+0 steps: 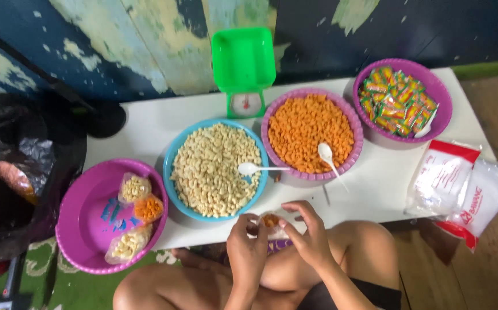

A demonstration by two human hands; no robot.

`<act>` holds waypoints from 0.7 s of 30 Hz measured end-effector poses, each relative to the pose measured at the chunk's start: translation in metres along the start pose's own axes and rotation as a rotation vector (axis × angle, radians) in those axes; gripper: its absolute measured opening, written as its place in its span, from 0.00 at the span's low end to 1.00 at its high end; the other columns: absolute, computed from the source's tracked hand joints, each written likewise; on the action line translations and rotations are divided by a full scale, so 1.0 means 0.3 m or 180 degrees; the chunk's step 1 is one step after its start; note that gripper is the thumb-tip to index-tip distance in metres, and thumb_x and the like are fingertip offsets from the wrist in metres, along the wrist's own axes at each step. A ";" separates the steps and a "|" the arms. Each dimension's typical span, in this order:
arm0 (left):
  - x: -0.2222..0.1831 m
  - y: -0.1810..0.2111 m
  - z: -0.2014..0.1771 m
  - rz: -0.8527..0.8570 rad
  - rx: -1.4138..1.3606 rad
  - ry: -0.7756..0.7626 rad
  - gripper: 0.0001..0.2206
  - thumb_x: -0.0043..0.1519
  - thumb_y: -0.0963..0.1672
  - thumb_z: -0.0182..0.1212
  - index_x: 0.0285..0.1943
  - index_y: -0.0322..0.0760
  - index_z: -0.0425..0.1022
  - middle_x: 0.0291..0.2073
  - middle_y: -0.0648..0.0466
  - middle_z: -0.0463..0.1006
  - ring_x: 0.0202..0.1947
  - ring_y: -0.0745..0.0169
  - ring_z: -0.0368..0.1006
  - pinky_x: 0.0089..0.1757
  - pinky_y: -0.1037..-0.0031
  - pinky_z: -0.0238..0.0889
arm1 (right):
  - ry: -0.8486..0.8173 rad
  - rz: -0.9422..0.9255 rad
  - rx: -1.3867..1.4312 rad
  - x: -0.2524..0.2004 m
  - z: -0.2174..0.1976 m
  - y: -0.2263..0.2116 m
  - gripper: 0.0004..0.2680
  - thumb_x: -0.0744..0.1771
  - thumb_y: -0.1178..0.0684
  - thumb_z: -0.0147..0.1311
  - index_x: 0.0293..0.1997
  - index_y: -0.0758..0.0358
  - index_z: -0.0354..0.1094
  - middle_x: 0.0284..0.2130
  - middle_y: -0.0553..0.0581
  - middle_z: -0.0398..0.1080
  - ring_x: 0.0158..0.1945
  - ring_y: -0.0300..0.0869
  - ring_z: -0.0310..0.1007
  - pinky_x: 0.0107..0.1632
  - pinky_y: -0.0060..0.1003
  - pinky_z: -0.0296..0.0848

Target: The person is manually packing different types of snacks, including cheese puffs and white puffs, into small plastic bags using a spoon and their hands.

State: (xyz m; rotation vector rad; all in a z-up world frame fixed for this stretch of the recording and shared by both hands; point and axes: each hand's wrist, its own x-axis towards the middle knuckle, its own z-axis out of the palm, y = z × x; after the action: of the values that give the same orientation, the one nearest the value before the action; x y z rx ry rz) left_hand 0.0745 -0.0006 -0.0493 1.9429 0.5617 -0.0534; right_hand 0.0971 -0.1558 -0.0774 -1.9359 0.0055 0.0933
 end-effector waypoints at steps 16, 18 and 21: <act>0.038 0.024 -0.031 0.0149 -0.0067 0.0114 0.04 0.59 0.43 0.58 0.32 0.41 0.75 0.21 0.58 0.76 0.25 0.63 0.72 0.32 0.71 0.63 | 0.0044 -0.0646 -0.0669 0.126 -0.039 -0.016 0.08 0.66 0.53 0.59 0.47 0.57 0.72 0.37 0.50 0.74 0.38 0.38 0.72 0.34 0.32 0.67; 0.044 0.020 -0.029 0.0155 -0.0095 0.0124 0.04 0.58 0.43 0.58 0.32 0.41 0.77 0.21 0.58 0.77 0.25 0.64 0.73 0.33 0.71 0.64 | 0.0577 -0.0170 -0.0776 0.148 -0.099 0.034 0.07 0.65 0.52 0.60 0.46 0.53 0.72 0.42 0.46 0.75 0.40 0.36 0.73 0.38 0.33 0.68; 0.044 0.012 -0.027 0.0158 -0.0064 0.0124 0.04 0.60 0.44 0.58 0.33 0.41 0.76 0.22 0.58 0.78 0.26 0.65 0.74 0.33 0.71 0.64 | 0.1222 -0.0642 -0.1497 0.201 -0.225 0.166 0.12 0.62 0.58 0.62 0.49 0.59 0.70 0.42 0.57 0.67 0.42 0.47 0.69 0.50 0.41 0.68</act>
State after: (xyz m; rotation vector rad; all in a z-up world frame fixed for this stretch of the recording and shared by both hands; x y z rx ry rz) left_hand 0.0859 0.0100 -0.0464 1.9410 0.5372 0.0215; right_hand 0.1589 -0.2341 -0.1040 -2.3830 0.0472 -0.4489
